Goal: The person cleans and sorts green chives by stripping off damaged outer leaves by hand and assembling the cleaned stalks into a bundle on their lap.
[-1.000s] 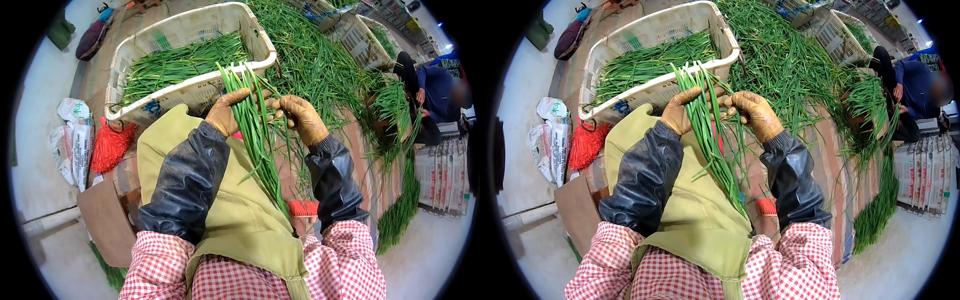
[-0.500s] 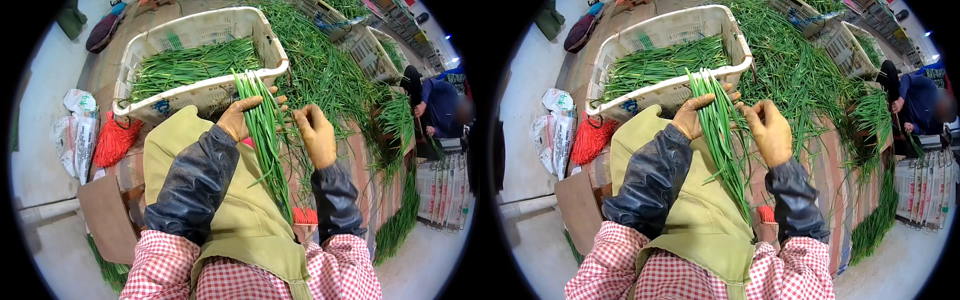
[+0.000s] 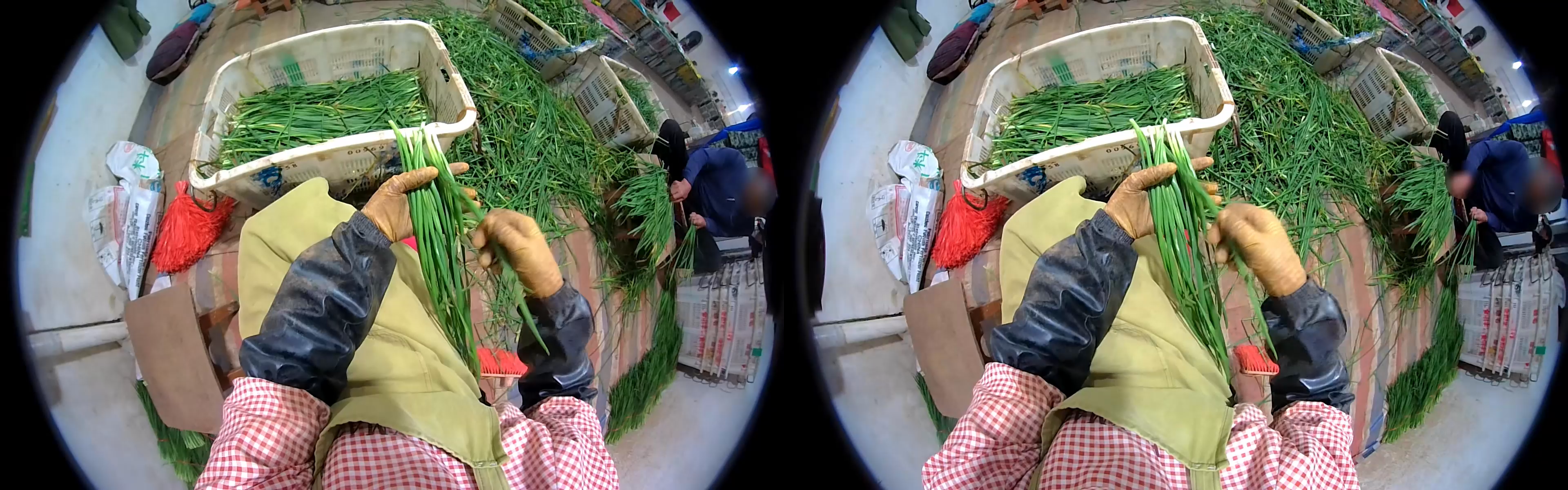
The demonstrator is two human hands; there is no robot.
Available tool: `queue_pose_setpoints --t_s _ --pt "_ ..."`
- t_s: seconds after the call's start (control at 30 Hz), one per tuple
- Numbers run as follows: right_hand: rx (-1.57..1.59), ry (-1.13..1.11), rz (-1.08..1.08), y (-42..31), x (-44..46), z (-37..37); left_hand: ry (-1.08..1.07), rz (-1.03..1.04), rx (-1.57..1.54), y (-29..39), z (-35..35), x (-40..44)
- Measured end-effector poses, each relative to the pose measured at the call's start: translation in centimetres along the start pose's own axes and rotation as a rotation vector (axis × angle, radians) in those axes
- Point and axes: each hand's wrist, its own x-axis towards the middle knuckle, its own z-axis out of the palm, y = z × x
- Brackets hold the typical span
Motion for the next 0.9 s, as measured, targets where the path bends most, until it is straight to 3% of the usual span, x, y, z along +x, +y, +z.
queue_pose_setpoints --t_s 0.03,0.1,0.23,0.4,0.47,0.57,0.7,0.8,0.9 --pt "0.038 -0.062 0.064 -0.6 0.2 -1.4 -0.003 0.002 0.001 0.1 0.1 -0.1" --pt "0.243 0.003 -0.095 0.1 0.4 -2.0 -0.064 -0.033 -0.053 0.3 0.3 -0.3" --pt "0.584 -0.043 -0.202 2.0 1.5 -3.0 0.082 -0.041 -0.099 0.0 -0.4 -0.5" --pt "0.672 -0.1 -0.186 3.5 1.9 -4.0 0.13 0.04 -0.058 -0.2 -1.7 -0.3" --pt "0.72 -0.117 -0.17 3.9 2.1 -4.3 0.246 0.079 0.018 -0.3 -1.7 -0.3" --pt "0.835 -0.18 -0.151 3.8 2.2 -4.3 0.211 0.095 0.083 -0.3 -1.8 0.0" --pt "1.098 -0.295 -0.255 2.8 2.4 -4.8 0.282 0.043 0.061 -0.1 -1.9 -0.3" --pt "1.064 -0.255 -0.402 1.6 2.1 -5.8 0.144 0.025 0.044 -0.1 -3.4 0.0" --pt "1.034 -0.228 -0.567 0.7 1.3 -9.2 0.358 0.1 0.061 -0.2 -3.2 -0.2"
